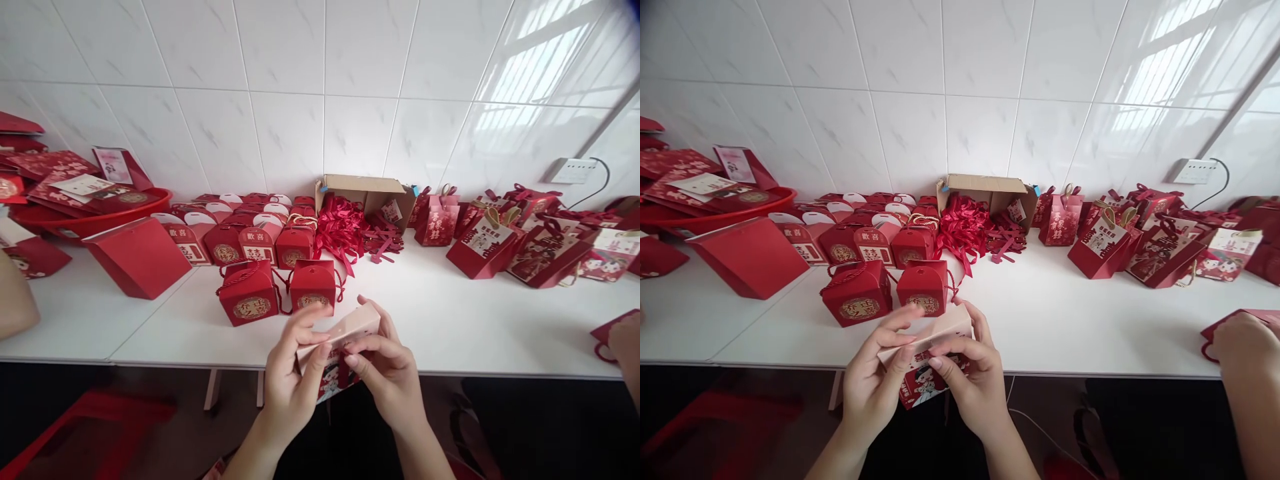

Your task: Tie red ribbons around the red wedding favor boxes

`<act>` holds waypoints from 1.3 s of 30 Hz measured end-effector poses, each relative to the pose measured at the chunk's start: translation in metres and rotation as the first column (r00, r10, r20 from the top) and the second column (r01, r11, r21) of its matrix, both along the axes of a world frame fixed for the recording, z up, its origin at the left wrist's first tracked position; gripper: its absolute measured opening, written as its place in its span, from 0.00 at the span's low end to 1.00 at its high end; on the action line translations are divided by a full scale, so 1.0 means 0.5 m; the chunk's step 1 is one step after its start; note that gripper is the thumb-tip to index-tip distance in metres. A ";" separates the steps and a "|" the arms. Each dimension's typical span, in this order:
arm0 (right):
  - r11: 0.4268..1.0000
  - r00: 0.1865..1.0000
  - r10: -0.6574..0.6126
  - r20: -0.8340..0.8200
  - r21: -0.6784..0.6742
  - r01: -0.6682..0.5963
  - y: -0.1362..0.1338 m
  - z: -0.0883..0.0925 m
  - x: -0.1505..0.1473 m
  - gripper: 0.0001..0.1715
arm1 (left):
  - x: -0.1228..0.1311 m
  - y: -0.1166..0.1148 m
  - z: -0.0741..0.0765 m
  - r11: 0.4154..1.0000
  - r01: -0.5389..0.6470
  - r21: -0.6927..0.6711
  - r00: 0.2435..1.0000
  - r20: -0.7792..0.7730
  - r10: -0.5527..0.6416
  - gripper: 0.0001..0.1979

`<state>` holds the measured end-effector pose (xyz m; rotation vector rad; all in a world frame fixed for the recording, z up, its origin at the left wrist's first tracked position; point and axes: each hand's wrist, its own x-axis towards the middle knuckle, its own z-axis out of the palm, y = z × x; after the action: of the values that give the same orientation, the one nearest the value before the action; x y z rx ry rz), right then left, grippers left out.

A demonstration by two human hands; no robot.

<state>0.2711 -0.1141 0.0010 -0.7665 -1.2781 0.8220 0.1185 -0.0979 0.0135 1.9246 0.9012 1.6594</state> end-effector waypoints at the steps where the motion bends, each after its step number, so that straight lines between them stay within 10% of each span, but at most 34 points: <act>1: 1.000 1.000 0.004 0.006 -0.001 -0.004 0.000 0.000 -0.001 0.07 | 0.003 -0.001 -0.005 0.998 0.061 -0.024 0.998 0.033 -0.060 0.05; 15: 0.992 0.992 -0.122 0.035 0.045 0.121 0.004 -0.005 -0.017 0.08 | 0.009 -0.012 -0.016 0.985 0.151 -0.086 0.983 0.119 -0.140 0.06; 20: 0.998 0.997 -0.052 -0.057 -0.038 0.050 0.011 -0.007 -0.014 0.27 | -0.004 -0.012 -0.019 0.976 0.216 -0.017 0.976 0.018 -0.215 0.08; 26: 0.988 0.989 -0.149 -0.023 0.029 0.150 0.002 -0.005 -0.022 0.13 | 0.019 -0.005 -0.059 0.947 -0.146 0.286 0.983 -0.066 0.172 0.42; 34: 0.981 0.981 -0.182 -0.060 0.063 0.186 -0.014 -0.003 -0.015 0.11 | -0.044 -0.016 -0.010 0.974 -0.174 0.147 0.954 -0.218 0.204 0.16; 39: 0.965 0.959 -0.257 -0.119 0.019 0.261 -0.024 0.014 -0.006 0.12 | -0.082 -0.023 0.022 1.000 -0.005 -0.019 0.942 -0.335 -0.001 0.05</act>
<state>0.2680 -0.1262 0.0078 -0.8264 -1.0590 0.6217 0.0777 -0.1095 0.0247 2.2334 1.0392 1.3370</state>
